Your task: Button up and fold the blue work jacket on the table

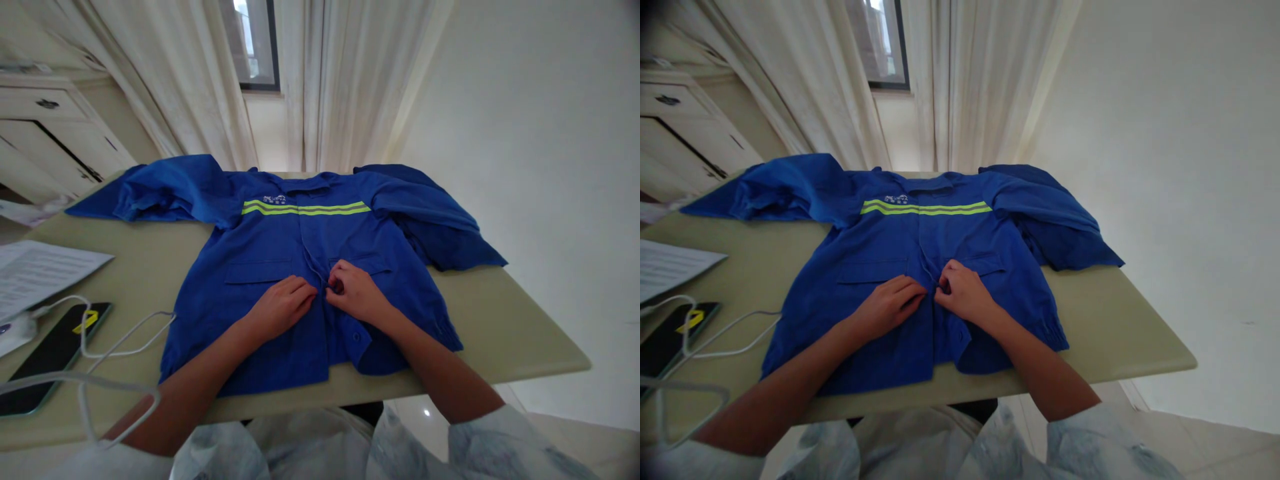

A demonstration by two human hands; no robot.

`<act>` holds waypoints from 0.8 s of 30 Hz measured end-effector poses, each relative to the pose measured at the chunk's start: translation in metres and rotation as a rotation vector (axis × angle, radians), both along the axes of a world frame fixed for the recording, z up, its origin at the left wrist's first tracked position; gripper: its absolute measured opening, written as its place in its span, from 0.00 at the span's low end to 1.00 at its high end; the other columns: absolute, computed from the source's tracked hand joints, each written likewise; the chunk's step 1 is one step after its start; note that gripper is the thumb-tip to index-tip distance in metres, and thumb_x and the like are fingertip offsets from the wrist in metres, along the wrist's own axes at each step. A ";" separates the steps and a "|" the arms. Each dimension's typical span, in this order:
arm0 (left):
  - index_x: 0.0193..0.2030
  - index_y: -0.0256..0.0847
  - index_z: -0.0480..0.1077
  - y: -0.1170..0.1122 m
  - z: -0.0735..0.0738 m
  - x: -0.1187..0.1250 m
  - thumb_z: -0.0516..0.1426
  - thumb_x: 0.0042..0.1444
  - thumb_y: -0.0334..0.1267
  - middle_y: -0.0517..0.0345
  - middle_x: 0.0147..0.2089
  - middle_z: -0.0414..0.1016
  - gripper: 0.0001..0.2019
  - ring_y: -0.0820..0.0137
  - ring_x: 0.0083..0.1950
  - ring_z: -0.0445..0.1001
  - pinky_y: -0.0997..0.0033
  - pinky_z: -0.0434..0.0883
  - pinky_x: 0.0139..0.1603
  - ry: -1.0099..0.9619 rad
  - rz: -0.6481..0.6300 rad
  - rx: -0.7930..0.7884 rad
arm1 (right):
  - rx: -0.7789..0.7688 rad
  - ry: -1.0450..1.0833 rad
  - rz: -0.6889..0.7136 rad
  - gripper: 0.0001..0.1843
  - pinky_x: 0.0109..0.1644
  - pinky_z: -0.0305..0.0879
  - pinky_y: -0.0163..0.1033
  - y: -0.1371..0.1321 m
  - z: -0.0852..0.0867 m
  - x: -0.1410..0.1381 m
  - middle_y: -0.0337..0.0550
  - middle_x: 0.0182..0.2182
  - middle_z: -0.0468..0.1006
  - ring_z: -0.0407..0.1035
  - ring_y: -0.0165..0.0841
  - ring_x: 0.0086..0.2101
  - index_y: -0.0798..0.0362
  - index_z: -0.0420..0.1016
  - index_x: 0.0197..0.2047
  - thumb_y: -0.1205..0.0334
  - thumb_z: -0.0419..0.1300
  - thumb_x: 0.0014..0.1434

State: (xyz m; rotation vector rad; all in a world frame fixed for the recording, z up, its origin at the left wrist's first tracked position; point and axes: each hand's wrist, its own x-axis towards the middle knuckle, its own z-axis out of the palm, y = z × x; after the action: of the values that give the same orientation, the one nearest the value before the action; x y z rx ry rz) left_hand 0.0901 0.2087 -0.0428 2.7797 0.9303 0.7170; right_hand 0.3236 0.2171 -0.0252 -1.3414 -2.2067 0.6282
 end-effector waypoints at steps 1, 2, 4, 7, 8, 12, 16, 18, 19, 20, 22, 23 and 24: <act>0.50 0.39 0.75 -0.001 0.001 0.001 0.53 0.73 0.34 0.52 0.44 0.79 0.09 0.65 0.44 0.76 0.65 0.74 0.49 -0.010 -0.007 0.029 | 0.016 0.001 -0.002 0.07 0.36 0.64 0.35 -0.002 0.000 -0.002 0.39 0.37 0.73 0.67 0.27 0.30 0.53 0.72 0.33 0.70 0.67 0.57; 0.49 0.40 0.75 -0.001 0.002 0.002 0.53 0.73 0.34 0.52 0.44 0.79 0.09 0.65 0.44 0.76 0.65 0.74 0.49 -0.011 -0.016 0.055 | 0.025 0.012 0.009 0.07 0.37 0.65 0.35 -0.004 -0.001 -0.004 0.39 0.38 0.73 0.68 0.28 0.31 0.52 0.71 0.34 0.70 0.66 0.57; 0.47 0.40 0.75 -0.002 0.001 0.003 0.53 0.73 0.33 0.52 0.43 0.79 0.09 0.65 0.43 0.76 0.65 0.74 0.48 -0.003 -0.025 0.081 | 0.029 0.052 0.040 0.07 0.38 0.66 0.35 -0.007 -0.001 -0.008 0.40 0.40 0.73 0.68 0.28 0.31 0.52 0.71 0.35 0.71 0.65 0.57; 0.48 0.39 0.74 0.000 -0.002 0.004 0.52 0.74 0.33 0.53 0.42 0.79 0.09 0.66 0.43 0.76 0.65 0.74 0.48 -0.019 -0.010 0.085 | 0.034 0.122 0.034 0.08 0.38 0.67 0.35 -0.010 0.000 -0.011 0.40 0.40 0.73 0.68 0.27 0.31 0.51 0.70 0.35 0.71 0.64 0.57; 0.48 0.39 0.74 0.000 -0.002 0.004 0.52 0.74 0.33 0.53 0.42 0.78 0.09 0.66 0.42 0.76 0.65 0.74 0.48 -0.018 -0.004 0.099 | 0.050 0.136 0.009 0.08 0.38 0.67 0.35 -0.010 0.000 -0.011 0.40 0.40 0.73 0.68 0.28 0.31 0.51 0.69 0.35 0.71 0.64 0.57; 0.44 0.39 0.74 0.001 -0.004 0.002 0.51 0.74 0.32 0.54 0.39 0.77 0.10 0.66 0.38 0.72 0.64 0.72 0.44 0.064 -0.035 0.181 | 0.105 0.100 -0.039 0.08 0.39 0.66 0.36 -0.011 -0.003 -0.013 0.41 0.41 0.72 0.69 0.29 0.34 0.51 0.69 0.36 0.72 0.63 0.58; 0.46 0.40 0.74 0.000 -0.005 0.004 0.51 0.74 0.32 0.53 0.40 0.78 0.10 0.66 0.40 0.74 0.64 0.73 0.46 0.035 -0.017 0.171 | 0.025 0.100 0.059 0.08 0.38 0.66 0.35 -0.007 -0.008 -0.011 0.40 0.40 0.72 0.68 0.28 0.32 0.51 0.70 0.36 0.73 0.64 0.58; 0.47 0.39 0.74 0.000 -0.004 0.005 0.52 0.74 0.32 0.52 0.41 0.79 0.09 0.65 0.42 0.75 0.63 0.74 0.47 -0.009 0.001 0.156 | -0.003 0.103 0.072 0.08 0.37 0.65 0.35 -0.005 -0.011 -0.010 0.39 0.39 0.72 0.68 0.27 0.31 0.52 0.71 0.36 0.73 0.64 0.58; 0.47 0.39 0.74 -0.001 -0.004 0.005 0.52 0.73 0.33 0.52 0.42 0.79 0.09 0.65 0.43 0.76 0.63 0.74 0.48 -0.024 0.004 0.148 | -0.002 0.101 0.071 0.08 0.37 0.65 0.35 -0.005 -0.012 -0.010 0.39 0.39 0.72 0.68 0.27 0.31 0.52 0.71 0.36 0.73 0.64 0.57; 0.47 0.39 0.74 -0.001 -0.003 0.006 0.52 0.73 0.32 0.52 0.42 0.79 0.08 0.65 0.43 0.76 0.63 0.75 0.48 -0.033 0.005 0.139 | 0.005 0.103 0.068 0.09 0.37 0.65 0.35 -0.005 -0.012 -0.010 0.39 0.39 0.72 0.68 0.28 0.31 0.52 0.71 0.35 0.74 0.65 0.56; 0.47 0.39 0.73 0.000 -0.003 0.005 0.53 0.73 0.32 0.52 0.43 0.79 0.08 0.65 0.43 0.76 0.63 0.75 0.48 -0.042 0.005 0.122 | 0.012 0.123 0.062 0.09 0.38 0.65 0.35 -0.006 -0.013 -0.012 0.39 0.38 0.72 0.68 0.28 0.32 0.52 0.71 0.35 0.75 0.65 0.56; 0.47 0.39 0.73 0.000 -0.003 0.005 0.53 0.73 0.32 0.52 0.43 0.79 0.07 0.65 0.43 0.77 0.64 0.75 0.48 -0.046 0.004 0.115 | 0.008 0.137 0.053 0.09 0.38 0.65 0.35 -0.007 -0.013 -0.013 0.39 0.38 0.72 0.68 0.28 0.32 0.52 0.71 0.35 0.75 0.65 0.56; 0.47 0.39 0.73 0.000 -0.003 0.004 0.53 0.73 0.33 0.52 0.43 0.79 0.07 0.65 0.43 0.77 0.64 0.75 0.48 -0.048 0.000 0.110 | 0.002 0.149 0.040 0.10 0.38 0.66 0.35 -0.008 -0.013 -0.014 0.39 0.38 0.73 0.68 0.28 0.33 0.52 0.72 0.35 0.75 0.65 0.56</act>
State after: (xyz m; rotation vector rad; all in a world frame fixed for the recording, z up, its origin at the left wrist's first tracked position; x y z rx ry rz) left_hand 0.0945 0.2087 -0.0455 2.8426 0.9091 0.8555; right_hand 0.3099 0.2090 -0.0387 -1.2109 -2.1183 0.7167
